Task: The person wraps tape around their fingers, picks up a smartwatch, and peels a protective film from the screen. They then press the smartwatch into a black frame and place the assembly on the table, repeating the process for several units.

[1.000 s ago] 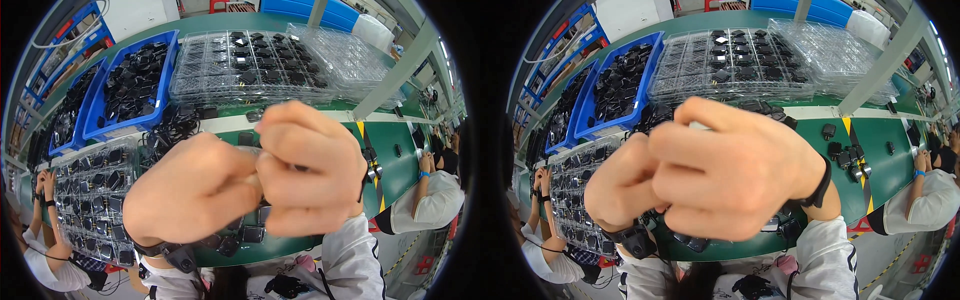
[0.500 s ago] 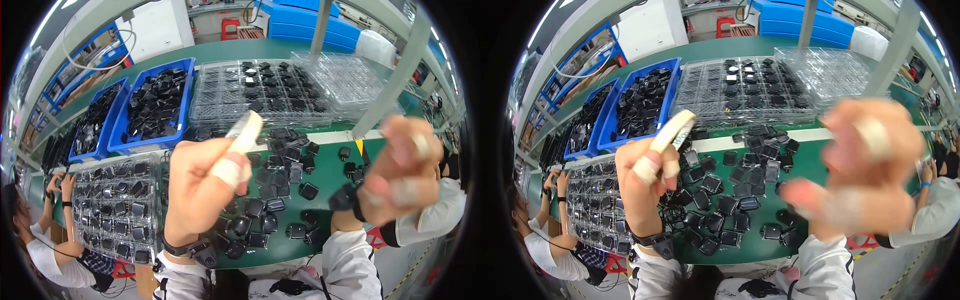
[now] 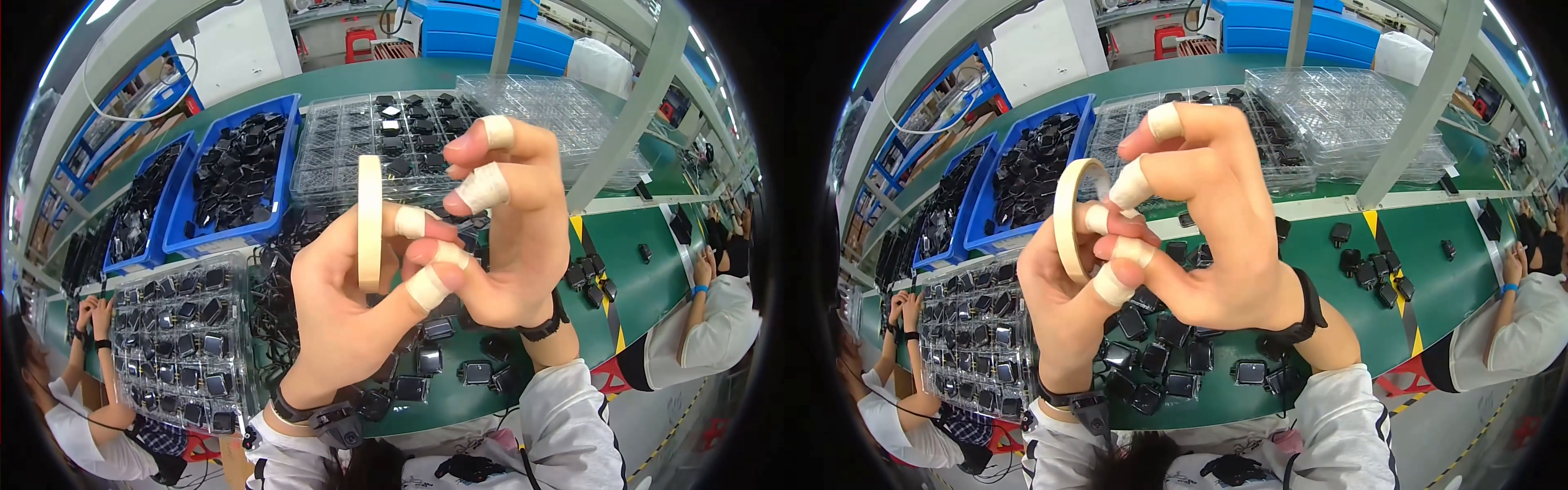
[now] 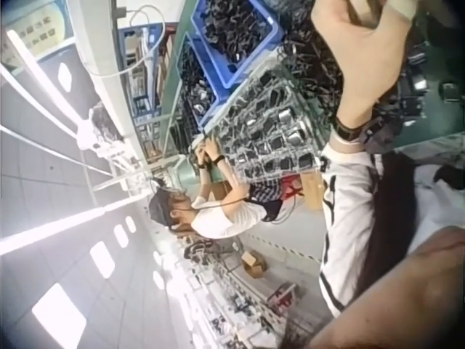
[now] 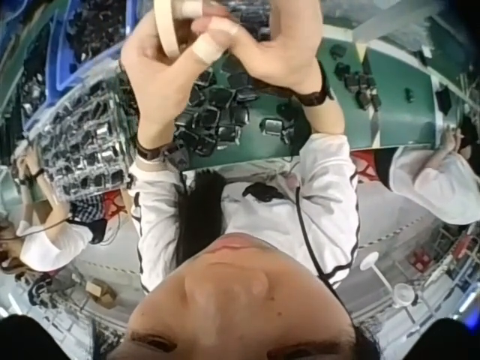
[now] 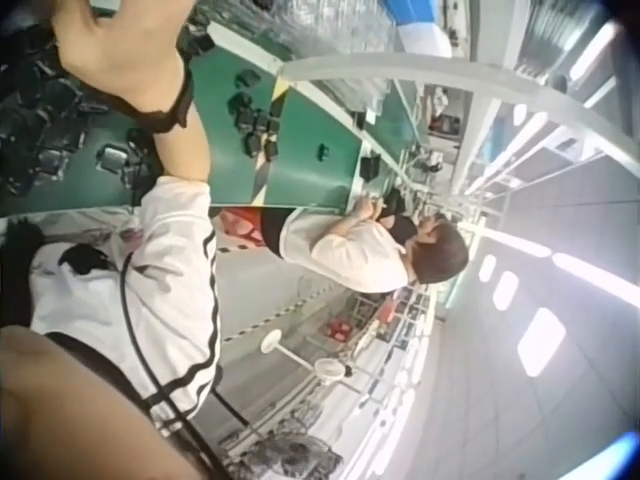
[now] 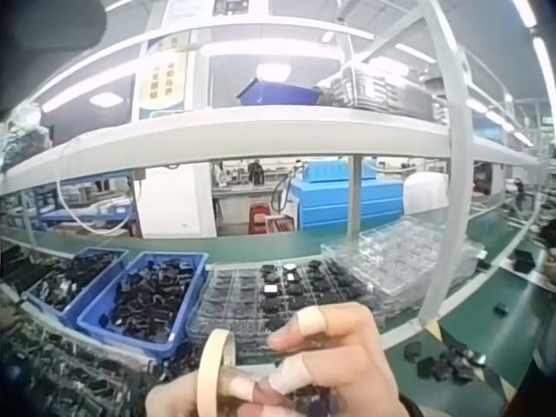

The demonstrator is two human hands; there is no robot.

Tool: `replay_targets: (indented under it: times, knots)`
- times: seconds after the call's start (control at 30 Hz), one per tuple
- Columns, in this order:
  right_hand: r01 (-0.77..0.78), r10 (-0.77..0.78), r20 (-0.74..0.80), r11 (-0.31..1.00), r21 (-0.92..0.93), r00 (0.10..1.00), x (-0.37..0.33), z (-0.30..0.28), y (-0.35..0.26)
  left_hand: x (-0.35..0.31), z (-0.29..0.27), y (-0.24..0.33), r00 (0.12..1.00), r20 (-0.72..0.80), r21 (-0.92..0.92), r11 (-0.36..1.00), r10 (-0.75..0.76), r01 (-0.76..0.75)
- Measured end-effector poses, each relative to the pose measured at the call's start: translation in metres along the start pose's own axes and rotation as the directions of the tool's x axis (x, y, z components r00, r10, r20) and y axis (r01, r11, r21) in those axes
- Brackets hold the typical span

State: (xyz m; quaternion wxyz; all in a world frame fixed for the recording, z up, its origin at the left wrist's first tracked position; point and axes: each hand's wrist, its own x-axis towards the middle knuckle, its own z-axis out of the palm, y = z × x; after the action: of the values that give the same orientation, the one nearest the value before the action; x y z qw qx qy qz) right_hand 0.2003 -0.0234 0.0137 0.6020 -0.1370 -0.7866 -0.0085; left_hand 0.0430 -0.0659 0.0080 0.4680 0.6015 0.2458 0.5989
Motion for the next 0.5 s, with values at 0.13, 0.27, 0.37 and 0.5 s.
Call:
replay_targets:
  times: [0.13, 0.27, 0.37, 0.5]
  knots:
    - [-0.266, 0.314, 0.013, 0.780, 0.567, 0.949, -0.007, 0.014, -0.005, 0.005, -0.006, -0.003, 0.993, 0.100, -0.069, 0.996, 0.069, -0.062]
    - [-0.234, 0.244, 0.031, 0.876, 0.422, 0.969, -0.004, 0.004, -0.001, 0.015, -0.011, -0.007, 0.996, 0.087, -0.009, 1.000, 0.010, -0.009]
    - [-0.239, 0.210, 0.150, 0.947, 0.216, 0.966, 0.004, -0.007, 0.001, 0.014, -0.026, -0.002, 0.955, 0.272, -0.032, 0.990, -0.121, 0.134]
    - [-0.506, 0.411, 0.381, 0.841, 0.192, 0.828, 0.005, -0.011, -0.008, 0.012, -0.041, -0.007, 0.948, 0.313, -0.081, 0.993, -0.055, 0.084]
